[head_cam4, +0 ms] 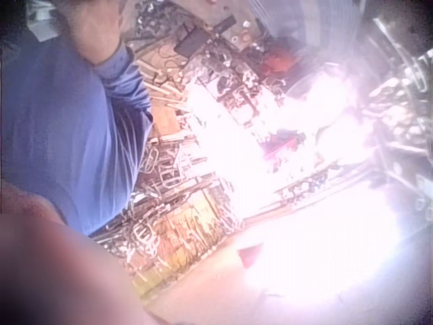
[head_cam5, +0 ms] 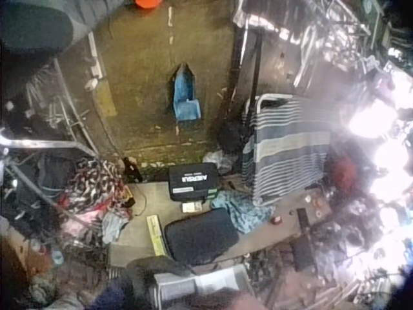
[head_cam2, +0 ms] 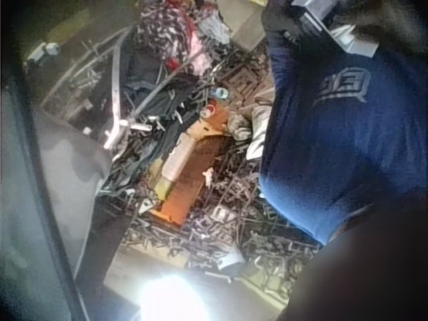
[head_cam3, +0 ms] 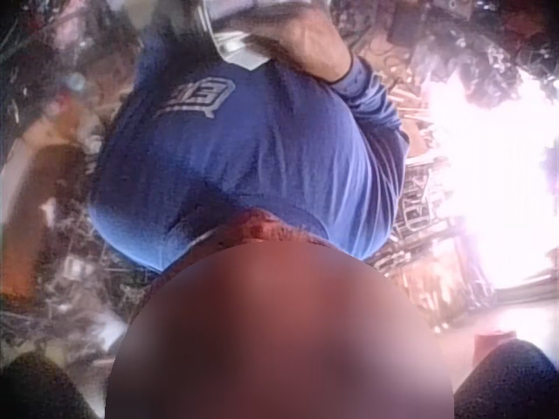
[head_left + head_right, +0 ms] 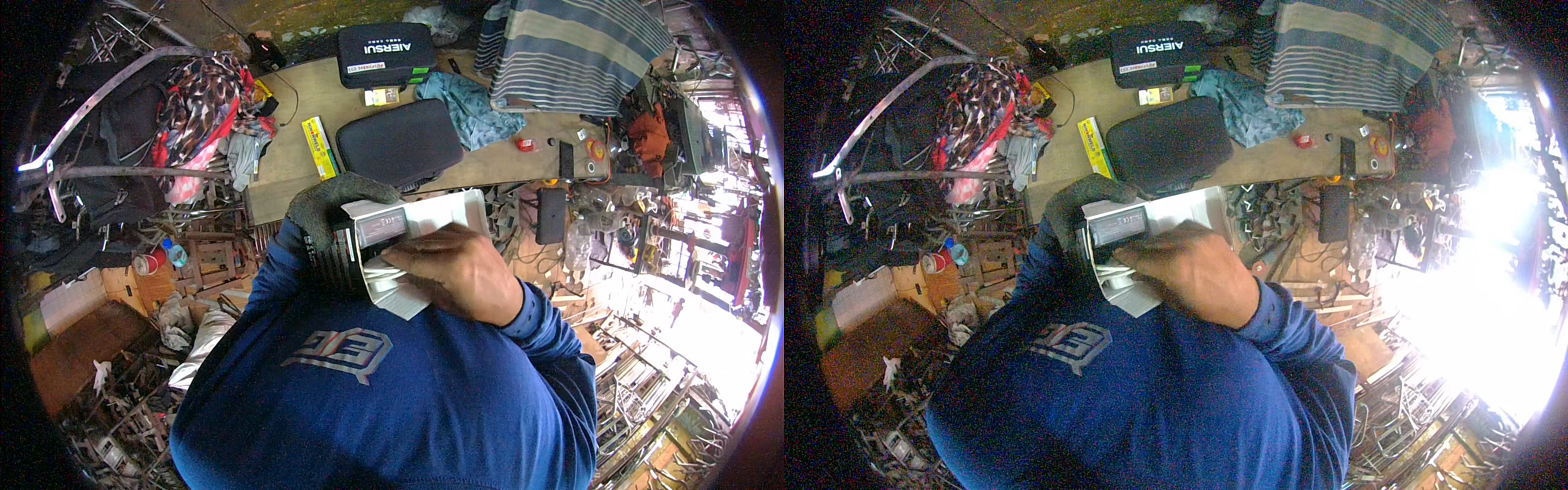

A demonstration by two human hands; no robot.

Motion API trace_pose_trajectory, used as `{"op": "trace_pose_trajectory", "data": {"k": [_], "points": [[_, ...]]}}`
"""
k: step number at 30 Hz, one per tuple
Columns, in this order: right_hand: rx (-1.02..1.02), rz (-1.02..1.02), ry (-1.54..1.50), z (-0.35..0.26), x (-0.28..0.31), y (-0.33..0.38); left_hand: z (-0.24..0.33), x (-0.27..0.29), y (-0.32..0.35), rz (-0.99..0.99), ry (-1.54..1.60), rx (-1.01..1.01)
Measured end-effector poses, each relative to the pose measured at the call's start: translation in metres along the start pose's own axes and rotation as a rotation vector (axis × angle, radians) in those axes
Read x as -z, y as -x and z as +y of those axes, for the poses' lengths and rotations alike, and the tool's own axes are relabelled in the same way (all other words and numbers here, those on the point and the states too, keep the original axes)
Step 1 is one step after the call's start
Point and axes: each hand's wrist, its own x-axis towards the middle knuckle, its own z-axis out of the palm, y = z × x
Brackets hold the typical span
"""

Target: The person unpacks a box of cables, then sits on the floor and uses scissors to open a package containing a metal part. They place a paper template over the part and use a marker to trace or mark specific points on the metal.

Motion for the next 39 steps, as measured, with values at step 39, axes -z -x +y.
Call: {"op": "trace_pose_trajectory", "data": {"k": [39], "points": [[-0.019,0.312,-0.257,0.020,-0.002,0.004,-0.030,0.004,0.009,0.158,0.193,-0.034]]}}
